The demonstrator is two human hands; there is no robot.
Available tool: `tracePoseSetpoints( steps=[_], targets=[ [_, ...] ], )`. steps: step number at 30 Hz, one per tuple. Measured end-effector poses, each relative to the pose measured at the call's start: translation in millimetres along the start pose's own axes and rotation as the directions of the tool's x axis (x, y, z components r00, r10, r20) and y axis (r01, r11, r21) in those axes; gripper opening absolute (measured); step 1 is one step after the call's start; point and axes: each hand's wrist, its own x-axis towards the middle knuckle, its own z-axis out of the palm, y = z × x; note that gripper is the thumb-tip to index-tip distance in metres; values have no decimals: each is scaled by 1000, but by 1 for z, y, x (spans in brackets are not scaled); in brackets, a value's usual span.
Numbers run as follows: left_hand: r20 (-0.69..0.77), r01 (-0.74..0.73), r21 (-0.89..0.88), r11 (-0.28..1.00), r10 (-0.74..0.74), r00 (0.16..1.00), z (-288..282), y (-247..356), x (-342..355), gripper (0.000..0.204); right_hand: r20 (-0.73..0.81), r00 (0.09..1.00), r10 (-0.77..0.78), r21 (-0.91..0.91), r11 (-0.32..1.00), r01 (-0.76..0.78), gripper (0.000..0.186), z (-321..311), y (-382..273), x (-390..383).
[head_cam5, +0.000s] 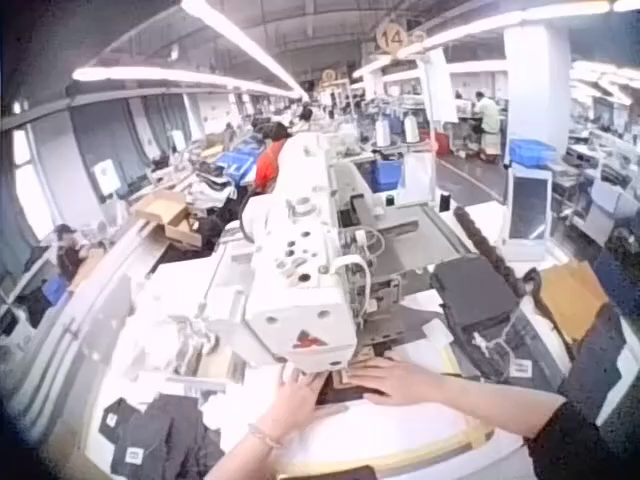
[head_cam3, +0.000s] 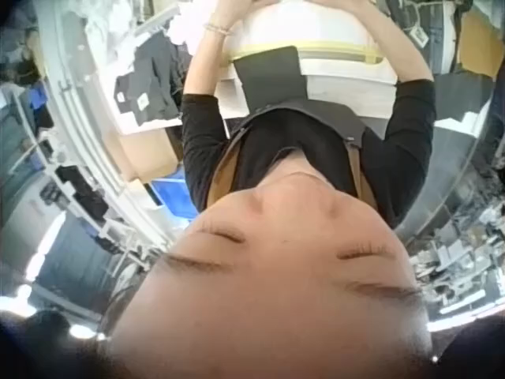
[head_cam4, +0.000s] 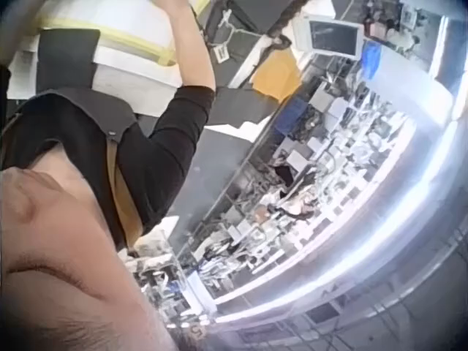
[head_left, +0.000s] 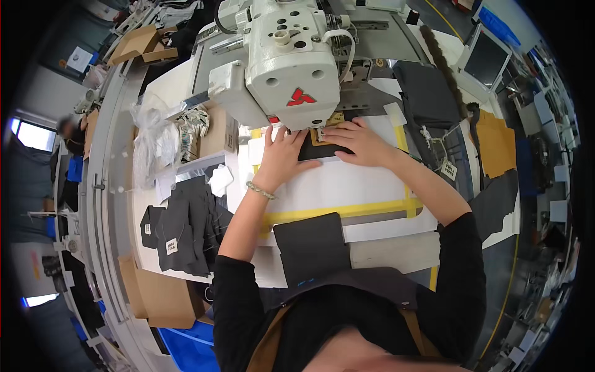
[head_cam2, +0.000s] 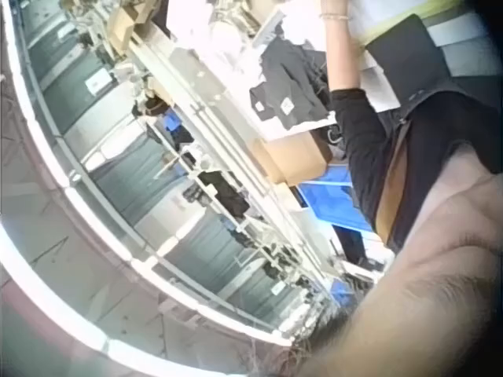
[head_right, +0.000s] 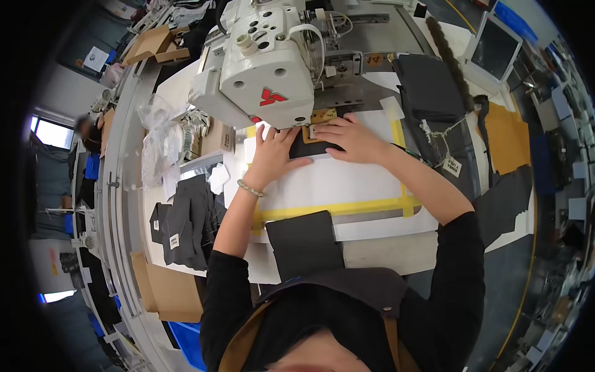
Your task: Sewing small leather labels onto larger leather or fabric panels using an industrial sewing machine.
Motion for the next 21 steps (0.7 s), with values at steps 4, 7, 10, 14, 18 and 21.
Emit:
tracePoseSetpoints(
  steps=[4, 7, 10, 14, 18, 21],
  targets=[
    [2, -46, 35, 998, 46, 999, -1, -13, -1, 92, -54, 998, -26, -33, 999, 24, 48, 3, -1, 6],
    [-3, -47, 41, 998, 47, 999, 4, -16, 7, 93, -67, 997, -34, -45, 999, 31, 47, -2, 5, 9],
    [1, -44, 35, 998, 43, 999, 10, -23, 11, 90, -58, 998, -33, -56, 998, 30, 46, -4, 9, 13],
    [-40, -79, -2, 997, 79, 996, 18, -27, 18, 87, -49, 998, -43, -95, 995, 38, 46, -2, 18, 13],
    [-43, -52, 66, 996, 55, 998, 18, -23, 15, 88, -74, 997, -32, -149, 989, 21, 44, -2, 10, 11],
    [-62, -47, 44, 998, 50, 997, 16, -20, 15, 87, -64, 998, -17, -161, 987, 7, 44, -3, 6, 7]
  ],
)
